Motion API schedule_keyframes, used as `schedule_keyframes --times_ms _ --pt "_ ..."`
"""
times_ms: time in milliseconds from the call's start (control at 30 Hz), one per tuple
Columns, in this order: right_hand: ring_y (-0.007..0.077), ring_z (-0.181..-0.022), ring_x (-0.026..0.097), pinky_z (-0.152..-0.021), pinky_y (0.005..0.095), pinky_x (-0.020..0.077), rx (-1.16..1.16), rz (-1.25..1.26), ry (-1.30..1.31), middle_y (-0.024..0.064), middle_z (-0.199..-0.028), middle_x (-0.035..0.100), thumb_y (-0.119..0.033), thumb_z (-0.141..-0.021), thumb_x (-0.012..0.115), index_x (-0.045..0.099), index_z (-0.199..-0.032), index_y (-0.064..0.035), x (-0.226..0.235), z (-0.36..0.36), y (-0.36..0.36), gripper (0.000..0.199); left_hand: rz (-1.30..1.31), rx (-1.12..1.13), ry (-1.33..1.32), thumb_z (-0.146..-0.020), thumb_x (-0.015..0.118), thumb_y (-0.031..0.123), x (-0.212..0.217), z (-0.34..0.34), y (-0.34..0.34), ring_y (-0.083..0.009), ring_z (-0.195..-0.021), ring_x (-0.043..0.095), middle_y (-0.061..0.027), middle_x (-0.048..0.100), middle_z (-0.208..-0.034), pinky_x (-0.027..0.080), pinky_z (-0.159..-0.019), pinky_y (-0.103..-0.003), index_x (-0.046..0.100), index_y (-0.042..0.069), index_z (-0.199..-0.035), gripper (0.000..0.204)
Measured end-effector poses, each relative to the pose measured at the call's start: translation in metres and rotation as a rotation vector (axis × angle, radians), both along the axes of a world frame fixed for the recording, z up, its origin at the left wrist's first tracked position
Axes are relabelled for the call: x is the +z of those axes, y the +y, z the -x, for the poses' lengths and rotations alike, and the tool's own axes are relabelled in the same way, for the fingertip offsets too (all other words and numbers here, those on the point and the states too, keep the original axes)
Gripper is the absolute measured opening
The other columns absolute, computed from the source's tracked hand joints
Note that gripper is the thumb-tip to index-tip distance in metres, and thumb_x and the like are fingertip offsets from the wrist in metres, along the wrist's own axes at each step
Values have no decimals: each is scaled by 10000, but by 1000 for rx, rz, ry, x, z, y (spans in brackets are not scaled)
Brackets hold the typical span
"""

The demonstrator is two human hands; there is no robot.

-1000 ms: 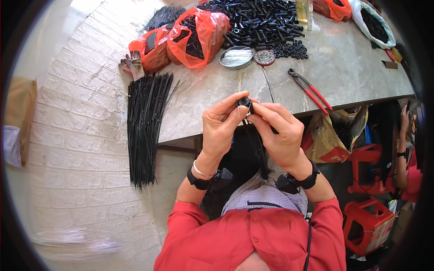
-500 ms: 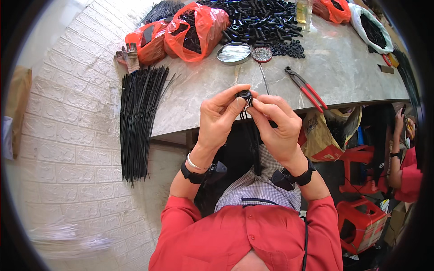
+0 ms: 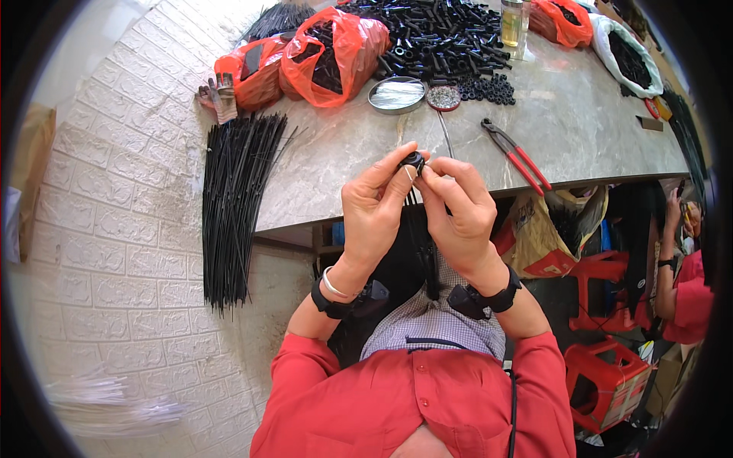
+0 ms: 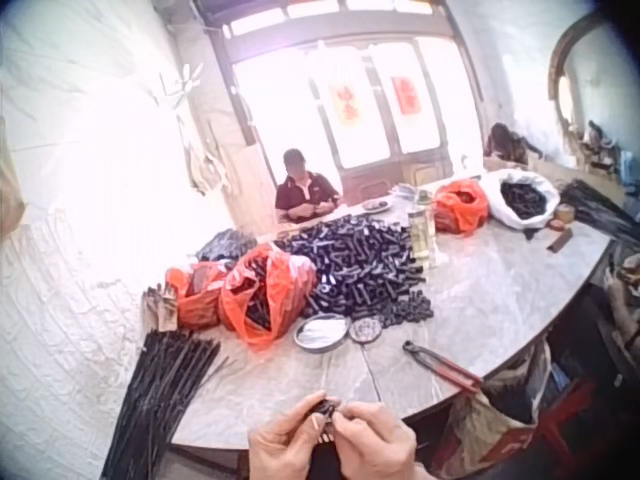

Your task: Assembling small black plastic components by inserting metal wires/struts and using pliers to secure them.

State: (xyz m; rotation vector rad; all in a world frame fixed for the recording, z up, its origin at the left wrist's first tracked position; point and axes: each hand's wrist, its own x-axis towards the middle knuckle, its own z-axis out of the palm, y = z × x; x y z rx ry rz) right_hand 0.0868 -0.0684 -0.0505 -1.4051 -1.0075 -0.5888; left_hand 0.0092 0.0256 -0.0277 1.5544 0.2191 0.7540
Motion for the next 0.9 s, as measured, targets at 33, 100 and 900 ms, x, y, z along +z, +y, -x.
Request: schedule_keyframes --times_ms 33,100,900 --pt "216 -736 626 -619 279 507 -21 2 -13 112 -896 630 95 -732 708 647 -903 29 -1 -1 1 193 -1 -2 -2 -928 559 25 1 0 0 -135 -962 625 -150 669 -1086 501 -860 -253 592 -34 -1206 287" --pt "215 -734 626 -616 280 507 -20 8 -8 113 -896 631 95 -733 708 647 -904 27 -2 -1 0 193 -70 -24 24 -938 530 12 3 3 2 -128 -962 621 -138 670 -1092 501 -848 -250 579 -33 -1230 299" --pt "132 -895 644 -719 218 552 486 44 585 112 -1057 649 54 -794 700 671 -1083 18 -4 -3 -22 293 -179 -313 14 -797 674 -72 10 -5 31 -138 -936 631 -96 608 -1118 557 -793 -243 611 -27 -1181 392"
